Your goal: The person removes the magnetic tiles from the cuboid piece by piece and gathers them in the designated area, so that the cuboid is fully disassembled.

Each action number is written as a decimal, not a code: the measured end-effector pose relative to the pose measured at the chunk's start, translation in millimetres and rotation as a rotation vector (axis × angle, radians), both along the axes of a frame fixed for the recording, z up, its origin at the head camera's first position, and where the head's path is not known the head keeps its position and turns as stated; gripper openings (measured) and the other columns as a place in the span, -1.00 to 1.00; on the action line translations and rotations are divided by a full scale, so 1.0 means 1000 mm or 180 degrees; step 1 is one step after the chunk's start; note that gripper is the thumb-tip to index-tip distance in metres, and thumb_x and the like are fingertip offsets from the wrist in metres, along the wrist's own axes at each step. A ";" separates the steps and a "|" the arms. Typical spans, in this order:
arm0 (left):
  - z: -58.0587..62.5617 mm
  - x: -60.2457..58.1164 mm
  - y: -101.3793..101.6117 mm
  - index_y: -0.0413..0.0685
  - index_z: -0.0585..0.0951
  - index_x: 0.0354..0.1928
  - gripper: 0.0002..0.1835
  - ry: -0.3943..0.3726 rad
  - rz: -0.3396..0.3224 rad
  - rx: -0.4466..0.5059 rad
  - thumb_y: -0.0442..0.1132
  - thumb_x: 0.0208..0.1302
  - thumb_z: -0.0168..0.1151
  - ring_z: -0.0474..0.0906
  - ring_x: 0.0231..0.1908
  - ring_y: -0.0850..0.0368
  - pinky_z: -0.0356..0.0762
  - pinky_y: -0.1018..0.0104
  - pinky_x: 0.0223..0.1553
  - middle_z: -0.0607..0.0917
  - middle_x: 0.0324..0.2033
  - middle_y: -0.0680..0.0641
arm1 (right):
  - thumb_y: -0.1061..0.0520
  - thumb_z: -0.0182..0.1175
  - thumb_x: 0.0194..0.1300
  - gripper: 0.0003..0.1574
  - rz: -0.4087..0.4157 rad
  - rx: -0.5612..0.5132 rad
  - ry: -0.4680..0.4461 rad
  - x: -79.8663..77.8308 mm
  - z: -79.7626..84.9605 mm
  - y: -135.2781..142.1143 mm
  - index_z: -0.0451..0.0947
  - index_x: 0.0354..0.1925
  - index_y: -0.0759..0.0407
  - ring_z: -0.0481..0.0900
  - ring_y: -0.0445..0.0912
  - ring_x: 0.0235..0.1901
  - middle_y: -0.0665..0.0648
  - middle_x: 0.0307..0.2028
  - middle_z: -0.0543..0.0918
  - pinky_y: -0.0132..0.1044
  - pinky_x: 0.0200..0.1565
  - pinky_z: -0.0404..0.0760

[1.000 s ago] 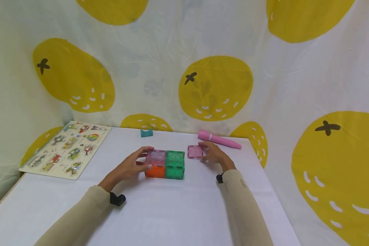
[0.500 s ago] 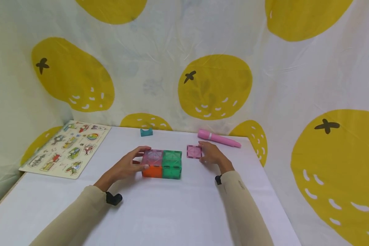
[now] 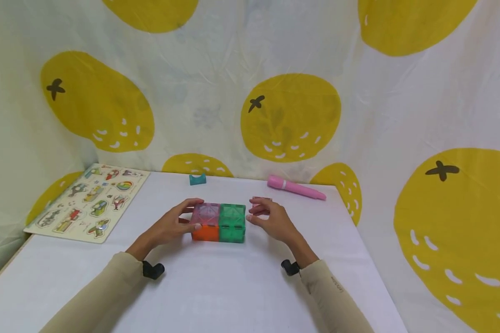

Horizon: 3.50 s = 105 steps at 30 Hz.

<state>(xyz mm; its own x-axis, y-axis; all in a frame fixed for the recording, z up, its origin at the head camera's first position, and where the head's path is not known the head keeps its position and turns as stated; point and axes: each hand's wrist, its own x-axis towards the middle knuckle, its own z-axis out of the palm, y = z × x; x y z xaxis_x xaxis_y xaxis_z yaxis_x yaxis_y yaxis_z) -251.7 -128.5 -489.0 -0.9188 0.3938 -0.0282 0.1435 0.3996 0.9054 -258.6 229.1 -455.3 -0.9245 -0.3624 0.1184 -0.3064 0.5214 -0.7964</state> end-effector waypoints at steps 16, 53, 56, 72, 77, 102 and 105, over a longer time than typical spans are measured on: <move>-0.001 -0.001 0.000 0.45 0.28 0.57 -0.13 0.0004 0.0002 0.0028 0.07 0.30 0.53 0.28 0.57 -0.21 0.43 -0.24 0.48 0.33 0.58 -0.04 | 0.20 0.50 0.32 -0.51 -0.0973 -0.1049 -0.0820 0.019 -0.013 -0.038 0.69 0.20 0.17 0.82 -0.16 -0.20 0.13 -0.21 0.87 -0.35 -0.06 0.80; 0.000 -0.001 0.001 0.44 0.27 0.58 -0.12 -0.0017 0.0023 0.0022 0.05 0.31 0.53 0.26 0.58 -0.24 0.41 -0.26 0.49 0.32 0.59 -0.06 | 0.25 0.47 0.33 -0.48 -0.1761 -0.1629 -0.0159 -0.004 -0.002 0.023 0.70 0.24 0.23 0.77 -0.32 -0.25 -0.03 -0.21 0.85 -0.48 -0.12 0.77; -0.001 -0.001 0.001 0.45 0.27 0.58 -0.12 -0.0028 0.0018 0.0022 0.05 0.31 0.52 0.26 0.58 -0.23 0.42 -0.25 0.49 0.31 0.60 -0.05 | 0.26 0.45 0.35 -0.47 -0.1897 -0.1531 -0.0233 -0.011 -0.005 0.046 0.67 0.26 0.28 0.74 -0.34 -0.27 -0.01 -0.23 0.83 -0.49 -0.16 0.76; 0.000 0.000 0.003 0.49 0.28 0.57 -0.12 -0.0031 0.0078 -0.0034 0.06 0.30 0.53 0.27 0.58 -0.21 0.44 -0.23 0.48 0.33 0.59 -0.02 | 0.17 0.33 0.50 -0.53 -0.2318 -0.0806 -0.0884 -0.031 -0.027 0.114 0.64 0.31 0.25 0.73 -0.24 -0.22 0.25 0.12 0.75 -0.48 -0.11 0.76; -0.001 0.001 0.004 0.47 0.27 0.58 -0.11 -0.0041 0.0068 -0.0038 0.07 0.30 0.52 0.26 0.58 -0.20 0.44 -0.23 0.48 0.32 0.60 -0.02 | 0.09 0.31 0.53 -0.53 -0.2388 -0.0527 -0.1037 -0.040 -0.036 0.121 0.65 0.30 0.22 0.68 -0.22 -0.22 0.23 0.14 0.73 -0.55 -0.18 0.72; -0.004 -0.002 0.000 0.47 0.28 0.58 -0.13 -0.0018 0.0003 0.0023 0.08 0.31 0.52 0.27 0.57 -0.22 0.42 -0.24 0.49 0.31 0.60 -0.03 | 0.02 0.34 0.51 -0.63 -0.1861 0.0561 0.0092 -0.020 -0.015 0.094 0.75 0.15 0.15 0.76 0.12 0.01 0.22 -0.02 0.84 -0.03 0.10 0.75; -0.003 -0.001 0.000 0.45 0.27 0.58 -0.13 -0.0015 -0.0017 0.0034 0.09 0.31 0.51 0.27 0.57 -0.22 0.41 -0.24 0.49 0.30 0.60 -0.04 | 0.00 0.36 0.49 -0.64 -0.1595 0.0376 0.0118 -0.007 -0.004 0.076 0.75 0.16 0.10 0.79 0.07 0.02 0.16 -0.01 0.84 -0.17 0.10 0.78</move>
<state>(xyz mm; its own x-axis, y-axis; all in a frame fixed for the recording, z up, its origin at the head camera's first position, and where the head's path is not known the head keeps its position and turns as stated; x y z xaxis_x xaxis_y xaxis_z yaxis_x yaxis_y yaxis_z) -252.5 -128.2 -492.1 -0.9165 0.3991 -0.0281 0.1415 0.3891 0.9103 -265.8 305.2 -459.7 -0.9840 0.1112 0.1395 -0.0228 0.6972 -0.7165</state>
